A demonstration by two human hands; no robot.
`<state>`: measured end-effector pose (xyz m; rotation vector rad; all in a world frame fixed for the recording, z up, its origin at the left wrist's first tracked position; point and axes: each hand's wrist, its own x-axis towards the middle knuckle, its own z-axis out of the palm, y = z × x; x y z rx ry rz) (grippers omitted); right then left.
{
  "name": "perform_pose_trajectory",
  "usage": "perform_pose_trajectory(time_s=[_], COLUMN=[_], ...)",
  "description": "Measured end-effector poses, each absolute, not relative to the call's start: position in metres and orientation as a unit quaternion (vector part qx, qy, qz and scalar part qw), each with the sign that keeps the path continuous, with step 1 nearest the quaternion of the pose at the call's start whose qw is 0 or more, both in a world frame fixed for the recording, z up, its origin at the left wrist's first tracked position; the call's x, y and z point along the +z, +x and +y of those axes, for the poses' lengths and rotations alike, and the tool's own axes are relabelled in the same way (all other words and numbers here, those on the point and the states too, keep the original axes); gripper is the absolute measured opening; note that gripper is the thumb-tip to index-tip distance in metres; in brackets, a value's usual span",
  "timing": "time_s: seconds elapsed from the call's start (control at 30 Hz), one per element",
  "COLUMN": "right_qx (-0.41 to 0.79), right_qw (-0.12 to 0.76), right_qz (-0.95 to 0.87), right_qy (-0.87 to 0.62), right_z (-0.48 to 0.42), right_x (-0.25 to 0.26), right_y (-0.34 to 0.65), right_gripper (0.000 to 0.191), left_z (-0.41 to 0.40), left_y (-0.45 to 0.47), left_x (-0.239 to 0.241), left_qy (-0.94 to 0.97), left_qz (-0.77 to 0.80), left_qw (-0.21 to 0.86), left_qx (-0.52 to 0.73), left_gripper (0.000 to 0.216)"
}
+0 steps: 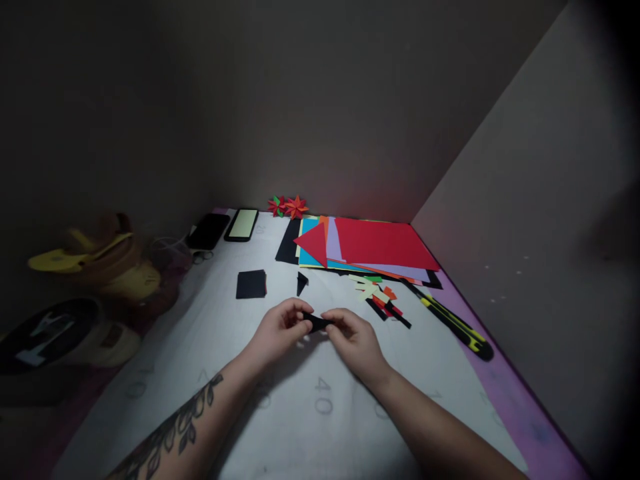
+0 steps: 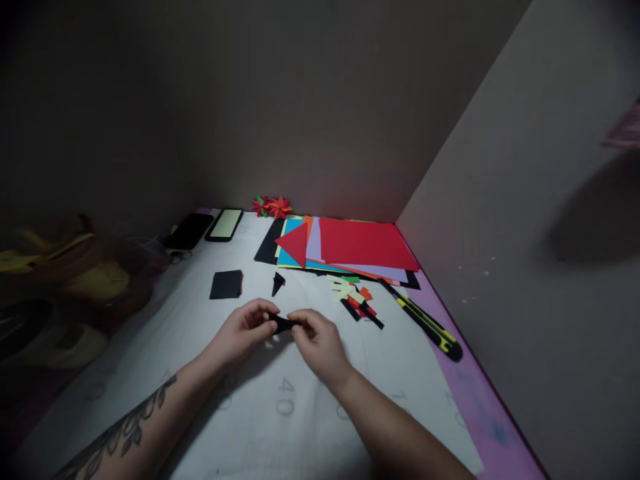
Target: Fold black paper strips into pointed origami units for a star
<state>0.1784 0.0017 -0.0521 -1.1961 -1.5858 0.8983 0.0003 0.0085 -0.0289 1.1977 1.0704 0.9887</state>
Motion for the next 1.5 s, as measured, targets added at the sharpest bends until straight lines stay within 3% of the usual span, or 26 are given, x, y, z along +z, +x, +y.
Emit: perform_pose_trajectory(time_s=[0.33,0.6,1.03,1.13,1.37,1.5], right_qx=[0.445,0.394,0.545,0.56,0.609,0.636], right_qw=[0.457,0.474,0.479,0.475,0.457,0.47], right_qz=[-0.595,-0.614,-0.503,-0.479,-0.443,-0.418], right_qy=[-0.489,-0.493,-0.47,-0.482,-0.473,-0.447], right_z=[-0.001,-0.001,-0.001,-0.001,0.001,0.002], right_x=[-0.051,-0.05,-0.046,-0.044,-0.047,-0.048], right_y=[0.181,0.176,0.172,0.173,0.178,0.177], right_gripper=[0.015,0.017,0.014,0.015,0.014,0.013], left_z=[0.006,0.006,0.002,0.002,-0.002,-0.003], left_y=[0.001,0.001,0.007,0.005,-0.002,-0.002], left_x=[-0.026,-0.024,-0.021,-0.019,-0.024,-0.023], left_qy=[0.585,0.578,0.576,0.611,0.787,0.825], left_qz=[0.498,0.515,0.508,0.512,0.422,0.378], left_qw=[0.506,0.496,0.51,0.47,0.264,0.222], left_qx=[0.392,0.394,0.386,0.38,0.364,0.356], left_gripper=[0.016,0.015,0.015,0.012,0.016,0.022])
